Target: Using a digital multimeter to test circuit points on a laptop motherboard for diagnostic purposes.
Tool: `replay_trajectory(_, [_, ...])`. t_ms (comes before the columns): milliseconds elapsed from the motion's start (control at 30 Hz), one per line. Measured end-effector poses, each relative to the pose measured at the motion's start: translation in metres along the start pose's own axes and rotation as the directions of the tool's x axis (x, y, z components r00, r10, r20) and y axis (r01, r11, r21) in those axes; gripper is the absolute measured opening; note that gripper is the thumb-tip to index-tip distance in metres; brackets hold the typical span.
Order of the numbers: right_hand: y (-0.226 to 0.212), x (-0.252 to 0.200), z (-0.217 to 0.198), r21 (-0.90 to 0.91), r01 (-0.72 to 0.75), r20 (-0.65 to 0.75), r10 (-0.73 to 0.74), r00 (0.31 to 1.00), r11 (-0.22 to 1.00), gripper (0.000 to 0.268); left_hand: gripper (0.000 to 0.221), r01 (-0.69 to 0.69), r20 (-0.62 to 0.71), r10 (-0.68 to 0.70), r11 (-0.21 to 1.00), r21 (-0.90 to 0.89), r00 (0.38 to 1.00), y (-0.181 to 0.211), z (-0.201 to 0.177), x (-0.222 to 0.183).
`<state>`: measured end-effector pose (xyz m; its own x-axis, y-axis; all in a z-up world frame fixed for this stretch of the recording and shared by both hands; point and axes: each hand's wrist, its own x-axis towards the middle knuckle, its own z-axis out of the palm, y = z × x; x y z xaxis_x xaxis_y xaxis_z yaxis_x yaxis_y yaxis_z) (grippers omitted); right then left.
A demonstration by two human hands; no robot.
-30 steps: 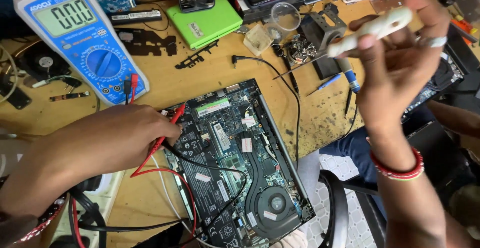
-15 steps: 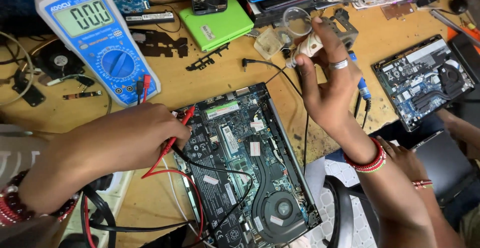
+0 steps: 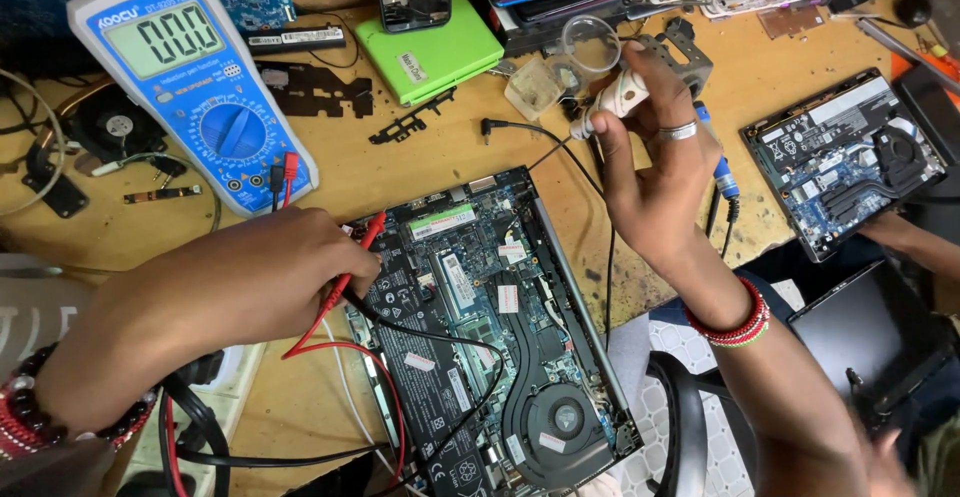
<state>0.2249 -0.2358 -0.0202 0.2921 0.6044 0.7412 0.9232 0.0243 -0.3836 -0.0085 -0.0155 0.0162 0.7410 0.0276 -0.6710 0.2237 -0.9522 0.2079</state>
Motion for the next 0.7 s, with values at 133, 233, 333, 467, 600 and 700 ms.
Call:
replay_trajectory(133, [0.002, 0.0, 0.0, -0.009, 0.022, 0.004, -0.022, 1.0, 1.0, 0.034, 0.053, 0.02, 0.017, -0.02, 1.0, -0.004, 1.0, 0.002, -0.002, 0.0])
replay_trajectory(233, [0.003, 0.001, -0.001, -0.049, 0.037, -0.004, -0.037, 0.999, 0.998, 0.034, 0.051, 0.014, 0.004, -0.014, 1.0, -0.014, 1.0, 0.002, -0.002, 0.0])
replay_trajectory(333, [0.005, 0.003, -0.005, -0.12, 0.072, -0.001, -0.073, 0.997, 0.99, 0.037, 0.05, -0.002, -0.016, 0.002, 1.0, -0.008, 1.0, 0.002, -0.002, 0.001])
replay_trajectory(467, [0.001, 0.009, -0.008, -0.152, 0.095, 0.024, -0.093, 0.995, 0.984, 0.038, 0.06, 0.028, 0.001, -0.028, 1.0, -0.013, 1.0, 0.003, -0.003, 0.0])
replay_trajectory(600, [0.002, 0.01, -0.013, -0.12, 0.075, 0.068, -0.067, 0.995, 0.99, 0.033, 0.057, 0.026, 0.005, -0.026, 1.0, -0.007, 1.0, 0.002, -0.003, 0.0])
replay_trajectory(700, [-0.001, 0.012, -0.014, -0.082, 0.079, 0.1, -0.071, 0.993, 0.994, 0.036, 0.057, 0.018, -0.001, -0.018, 1.0, -0.005, 1.0, 0.0, -0.001, 0.002])
